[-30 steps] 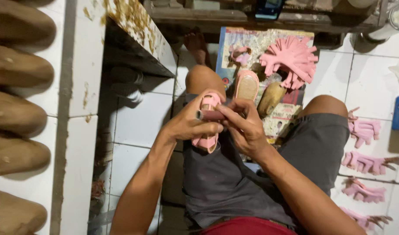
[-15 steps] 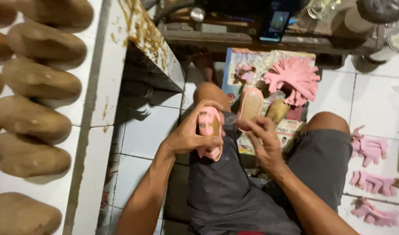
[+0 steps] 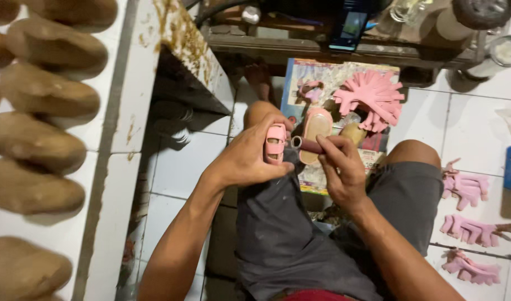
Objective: The person sits on the floor and assembles a pink sandal by wrapping a pink strap around a wooden last. They use a cylindrical tool to press and smooth the strap into place, then remove the last and inspect the finished sandal.
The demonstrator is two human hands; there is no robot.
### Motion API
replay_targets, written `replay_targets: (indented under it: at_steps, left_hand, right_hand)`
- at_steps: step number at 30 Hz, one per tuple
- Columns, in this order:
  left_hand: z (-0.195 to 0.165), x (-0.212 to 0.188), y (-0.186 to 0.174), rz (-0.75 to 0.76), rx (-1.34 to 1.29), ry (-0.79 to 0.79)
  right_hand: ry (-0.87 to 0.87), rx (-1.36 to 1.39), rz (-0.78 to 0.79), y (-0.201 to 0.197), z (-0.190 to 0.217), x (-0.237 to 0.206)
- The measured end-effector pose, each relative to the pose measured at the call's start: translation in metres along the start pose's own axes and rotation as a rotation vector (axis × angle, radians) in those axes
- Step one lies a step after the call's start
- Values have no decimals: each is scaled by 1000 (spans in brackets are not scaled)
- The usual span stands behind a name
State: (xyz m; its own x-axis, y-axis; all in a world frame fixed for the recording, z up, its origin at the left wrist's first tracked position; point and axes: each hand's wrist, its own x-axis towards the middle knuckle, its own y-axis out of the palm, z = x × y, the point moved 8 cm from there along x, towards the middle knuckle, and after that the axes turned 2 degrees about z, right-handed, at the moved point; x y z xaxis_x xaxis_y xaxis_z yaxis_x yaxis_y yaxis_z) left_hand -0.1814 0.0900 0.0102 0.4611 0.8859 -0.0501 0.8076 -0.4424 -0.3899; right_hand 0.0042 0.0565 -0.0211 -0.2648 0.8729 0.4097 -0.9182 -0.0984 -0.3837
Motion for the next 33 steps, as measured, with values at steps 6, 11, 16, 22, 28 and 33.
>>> replay_targets:
  at_steps: [6,11,16,22,28,33]
  left_hand:
    - [0,7,2,36,45,-51]
    - [-14,3,-1,-31,96,100]
    - [1,4,7,37,92,-28]
    - [-1,-8,-5,-68,-188,149]
    - [11,-10,-5,-54,-105,110]
    - [6,-22,-18,-148,-107,87]
  right_hand:
    - [-199,-101,62,7,21,16]
    - [-60,-33,23,-11,16,10]
    - [-124,-27,75,12,6,3]
    - [22,154,23,12,-4,0]
    - [-243,128,27,45,11,9]
    - [37,87,49,35,-15,8]
